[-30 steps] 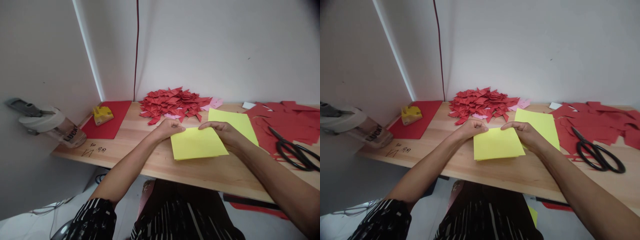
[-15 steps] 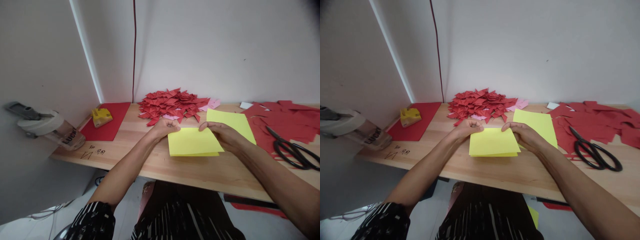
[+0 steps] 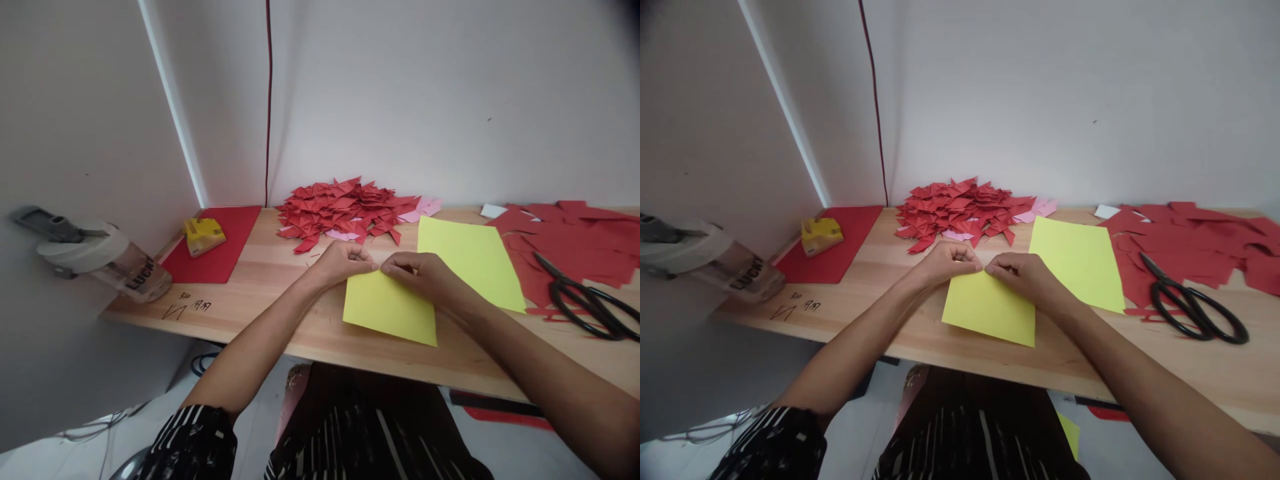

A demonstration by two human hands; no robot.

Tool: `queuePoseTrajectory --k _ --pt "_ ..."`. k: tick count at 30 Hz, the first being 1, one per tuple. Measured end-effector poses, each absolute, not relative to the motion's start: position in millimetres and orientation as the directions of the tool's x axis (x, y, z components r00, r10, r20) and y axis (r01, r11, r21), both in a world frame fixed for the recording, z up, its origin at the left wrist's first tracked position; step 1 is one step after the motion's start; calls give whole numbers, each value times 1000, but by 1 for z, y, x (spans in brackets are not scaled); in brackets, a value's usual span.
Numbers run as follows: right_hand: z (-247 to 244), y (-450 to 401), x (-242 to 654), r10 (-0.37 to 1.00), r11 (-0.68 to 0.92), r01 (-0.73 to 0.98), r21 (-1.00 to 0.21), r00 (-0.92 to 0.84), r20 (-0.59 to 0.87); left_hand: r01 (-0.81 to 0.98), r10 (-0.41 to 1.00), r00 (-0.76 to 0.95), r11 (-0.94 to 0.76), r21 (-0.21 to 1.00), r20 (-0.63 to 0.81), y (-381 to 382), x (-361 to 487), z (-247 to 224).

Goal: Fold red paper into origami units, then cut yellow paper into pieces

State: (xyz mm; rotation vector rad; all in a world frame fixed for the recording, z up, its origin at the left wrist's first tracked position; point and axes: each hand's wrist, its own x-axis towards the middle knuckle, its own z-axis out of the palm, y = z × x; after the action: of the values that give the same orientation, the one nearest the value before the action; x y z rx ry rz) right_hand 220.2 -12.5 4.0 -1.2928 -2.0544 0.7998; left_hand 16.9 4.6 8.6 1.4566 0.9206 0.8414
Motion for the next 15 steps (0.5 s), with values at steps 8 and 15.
queuePoseTrajectory --k 8,15 --pt "1 -11 228 948 103 500 -860 -311 -67 -41 930 367 48 998 -30 9 11 2" --pt "0 -12 230 968 68 441 -895 -248 -49 -58 923 381 84 995 -56 6 13 5"
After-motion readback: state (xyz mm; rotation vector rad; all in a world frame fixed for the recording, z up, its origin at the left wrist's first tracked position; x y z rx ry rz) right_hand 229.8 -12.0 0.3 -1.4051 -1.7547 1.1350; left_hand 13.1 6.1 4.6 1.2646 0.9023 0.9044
